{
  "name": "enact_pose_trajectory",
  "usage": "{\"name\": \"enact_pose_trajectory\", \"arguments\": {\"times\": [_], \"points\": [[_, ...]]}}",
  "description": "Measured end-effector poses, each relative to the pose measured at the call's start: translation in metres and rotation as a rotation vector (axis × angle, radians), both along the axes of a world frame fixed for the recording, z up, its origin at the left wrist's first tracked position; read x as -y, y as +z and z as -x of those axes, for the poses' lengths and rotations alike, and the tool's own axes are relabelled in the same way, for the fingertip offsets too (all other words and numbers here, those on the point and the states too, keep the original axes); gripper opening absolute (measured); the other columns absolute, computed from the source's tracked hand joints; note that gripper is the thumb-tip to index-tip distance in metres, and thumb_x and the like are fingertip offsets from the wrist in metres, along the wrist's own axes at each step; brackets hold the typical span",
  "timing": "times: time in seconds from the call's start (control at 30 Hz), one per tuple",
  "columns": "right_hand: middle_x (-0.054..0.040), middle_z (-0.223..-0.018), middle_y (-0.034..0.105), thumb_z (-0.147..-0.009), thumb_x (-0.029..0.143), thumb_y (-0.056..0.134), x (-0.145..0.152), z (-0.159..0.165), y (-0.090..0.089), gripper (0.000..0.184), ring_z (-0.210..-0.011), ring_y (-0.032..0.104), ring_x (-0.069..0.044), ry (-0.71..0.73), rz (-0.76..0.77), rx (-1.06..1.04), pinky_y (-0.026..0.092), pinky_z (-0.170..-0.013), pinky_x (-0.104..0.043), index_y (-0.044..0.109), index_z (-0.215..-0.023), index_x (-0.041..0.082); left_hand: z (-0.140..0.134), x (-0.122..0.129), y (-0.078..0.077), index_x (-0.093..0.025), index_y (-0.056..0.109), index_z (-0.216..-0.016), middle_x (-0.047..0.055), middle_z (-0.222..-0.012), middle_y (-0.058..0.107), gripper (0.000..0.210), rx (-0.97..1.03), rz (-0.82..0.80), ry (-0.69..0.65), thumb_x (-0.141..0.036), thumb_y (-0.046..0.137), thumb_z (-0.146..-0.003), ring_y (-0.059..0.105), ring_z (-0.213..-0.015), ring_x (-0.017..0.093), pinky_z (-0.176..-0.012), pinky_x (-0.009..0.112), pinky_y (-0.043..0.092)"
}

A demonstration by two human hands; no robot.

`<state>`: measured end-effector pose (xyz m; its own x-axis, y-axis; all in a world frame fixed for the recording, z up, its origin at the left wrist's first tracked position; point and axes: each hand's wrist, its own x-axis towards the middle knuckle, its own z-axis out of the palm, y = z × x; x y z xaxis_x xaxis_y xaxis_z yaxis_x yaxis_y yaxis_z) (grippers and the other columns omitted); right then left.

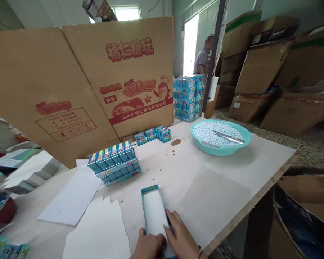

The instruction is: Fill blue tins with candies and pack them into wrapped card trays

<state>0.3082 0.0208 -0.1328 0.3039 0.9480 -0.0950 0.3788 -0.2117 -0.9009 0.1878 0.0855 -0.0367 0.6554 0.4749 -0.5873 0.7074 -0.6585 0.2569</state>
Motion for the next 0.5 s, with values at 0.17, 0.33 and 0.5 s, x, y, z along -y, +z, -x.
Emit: {"name": "enact_pose_trajectory", "arguments": {"times": [0.17,0.33,0.5], "points": [[-0.0090,-0.124,0.060,-0.075,0.012,0.045,-0.021,-0.036,0.014,0.060,-0.118,0.055,-0.021,-0.075,-0.075,0.053,0.042,-0.102,-0.029,0.050,-0.135,0.020,-0.031,-0.044,0.053,-0.028,0.061,-0.101,0.001,-0.094,0.072,0.023,0.360,-0.088,0.051,-0.038,0.049,-0.085,0.067,-0.082,0.019,-0.080,0.032,0.047],[-0.0112,-0.124,0.060,-0.082,0.015,0.041,-0.046,-0.102,0.000,0.055,-0.107,0.062,-0.021,-0.253,-0.118,0.224,0.051,-0.086,-0.026,0.047,-0.136,0.019,-0.161,-0.173,0.091,-0.015,0.039,-0.137,0.015,-0.139,0.048,0.070,0.703,-0.514,0.150,-0.053,0.056,-0.081,0.043,-0.130,0.027,-0.108,0.039,0.032],[-0.0094,-0.107,0.066,-0.080,0.012,0.042,-0.085,-0.149,-0.023,0.061,-0.090,0.068,-0.020,-0.265,-0.166,0.354,0.054,-0.072,-0.024,0.045,-0.139,0.025,-0.285,-0.312,0.054,-0.013,0.007,-0.150,0.024,-0.155,0.010,0.126,0.326,-0.639,0.238,-0.070,0.069,-0.056,0.002,-0.144,0.038,-0.113,0.056,0.006]]}}
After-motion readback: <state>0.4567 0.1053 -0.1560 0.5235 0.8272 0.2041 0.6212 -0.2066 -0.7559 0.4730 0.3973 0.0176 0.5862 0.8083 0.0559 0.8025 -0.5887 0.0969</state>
